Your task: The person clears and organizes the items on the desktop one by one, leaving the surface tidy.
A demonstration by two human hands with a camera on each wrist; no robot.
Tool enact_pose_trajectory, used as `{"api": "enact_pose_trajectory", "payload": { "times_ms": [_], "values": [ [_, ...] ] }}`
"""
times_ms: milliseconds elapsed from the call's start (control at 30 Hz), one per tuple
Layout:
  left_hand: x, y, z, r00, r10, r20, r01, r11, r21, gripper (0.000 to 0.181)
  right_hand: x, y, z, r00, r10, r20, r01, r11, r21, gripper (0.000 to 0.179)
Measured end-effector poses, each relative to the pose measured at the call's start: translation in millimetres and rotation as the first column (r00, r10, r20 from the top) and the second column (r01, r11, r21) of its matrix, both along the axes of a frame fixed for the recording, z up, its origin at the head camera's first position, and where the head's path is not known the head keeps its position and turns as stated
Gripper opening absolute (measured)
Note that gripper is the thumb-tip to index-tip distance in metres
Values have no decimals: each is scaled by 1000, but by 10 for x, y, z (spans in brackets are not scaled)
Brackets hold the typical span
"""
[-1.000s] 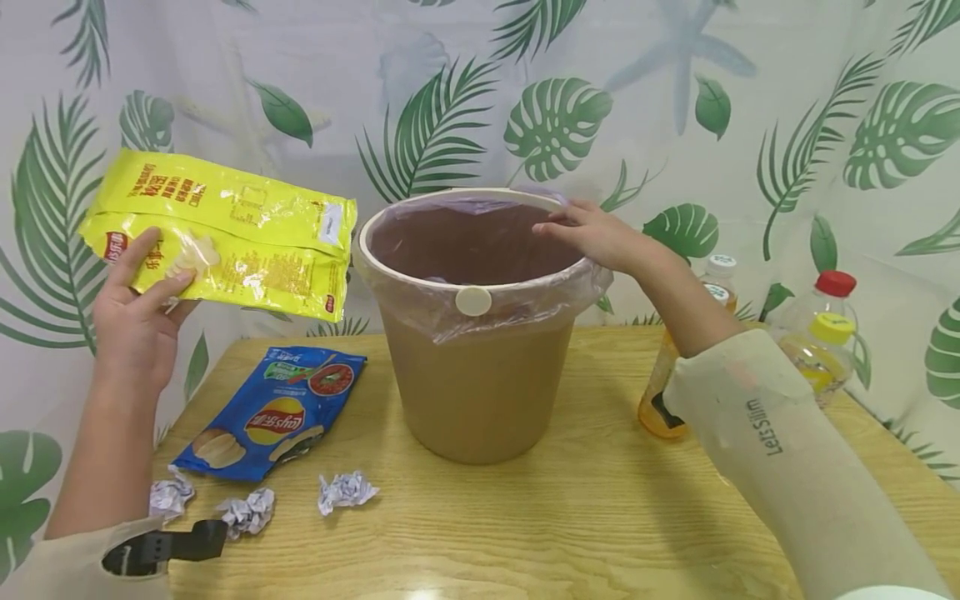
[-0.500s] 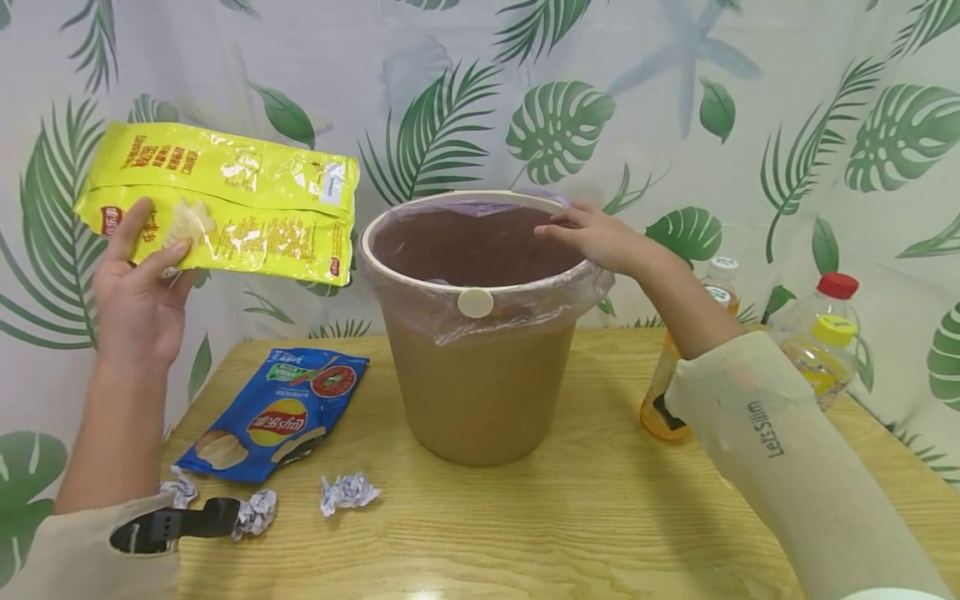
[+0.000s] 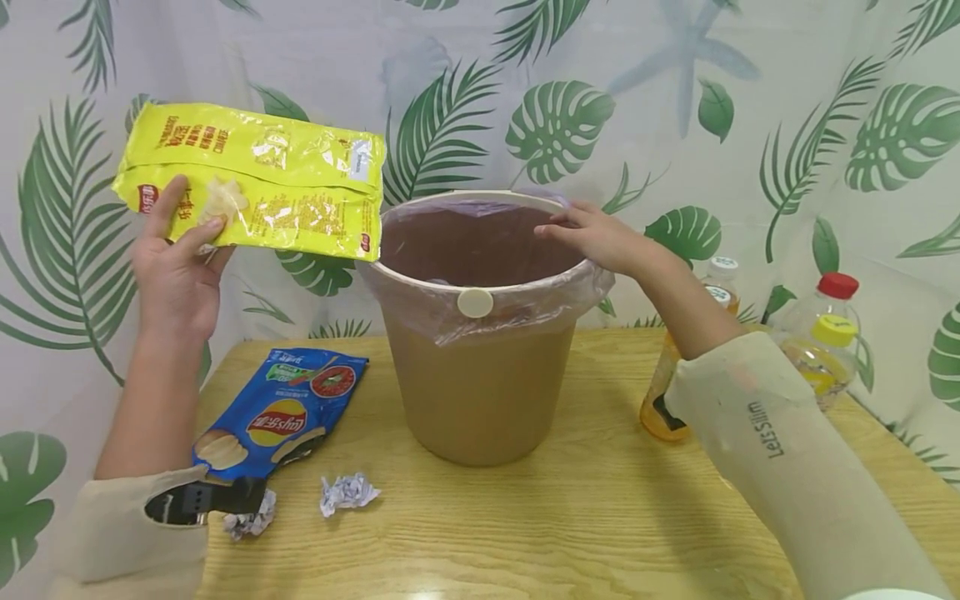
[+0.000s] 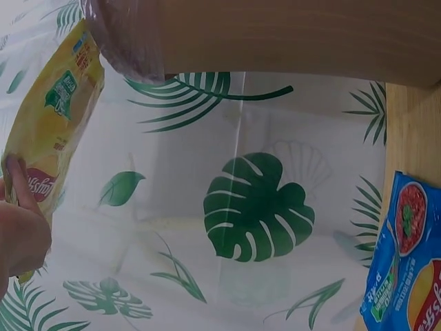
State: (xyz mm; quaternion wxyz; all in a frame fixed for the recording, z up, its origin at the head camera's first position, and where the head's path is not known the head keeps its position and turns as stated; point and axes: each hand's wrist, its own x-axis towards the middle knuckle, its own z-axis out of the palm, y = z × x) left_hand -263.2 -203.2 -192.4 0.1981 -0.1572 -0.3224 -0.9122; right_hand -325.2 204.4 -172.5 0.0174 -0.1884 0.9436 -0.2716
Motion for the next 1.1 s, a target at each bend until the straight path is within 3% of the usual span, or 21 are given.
{"api": "enact_pose_trajectory", "payload": {
  "times_ms": [400, 633, 1100],
  "values": [
    [-58, 323, 38, 999, 43, 12, -41, 990, -132, 53, 5, 11, 2, 1000, -9, 13, 9, 1000, -5, 58],
    [-93, 499, 7, 999, 33, 28, -26, 977, -213, 54, 12, 6, 21, 1000, -17, 18, 16, 999, 33, 63],
    [-114, 674, -74, 996, 32, 79, 2, 918, -397, 55, 1, 10, 1, 1000, -22, 11, 21, 999, 36, 64]
  ]
}}
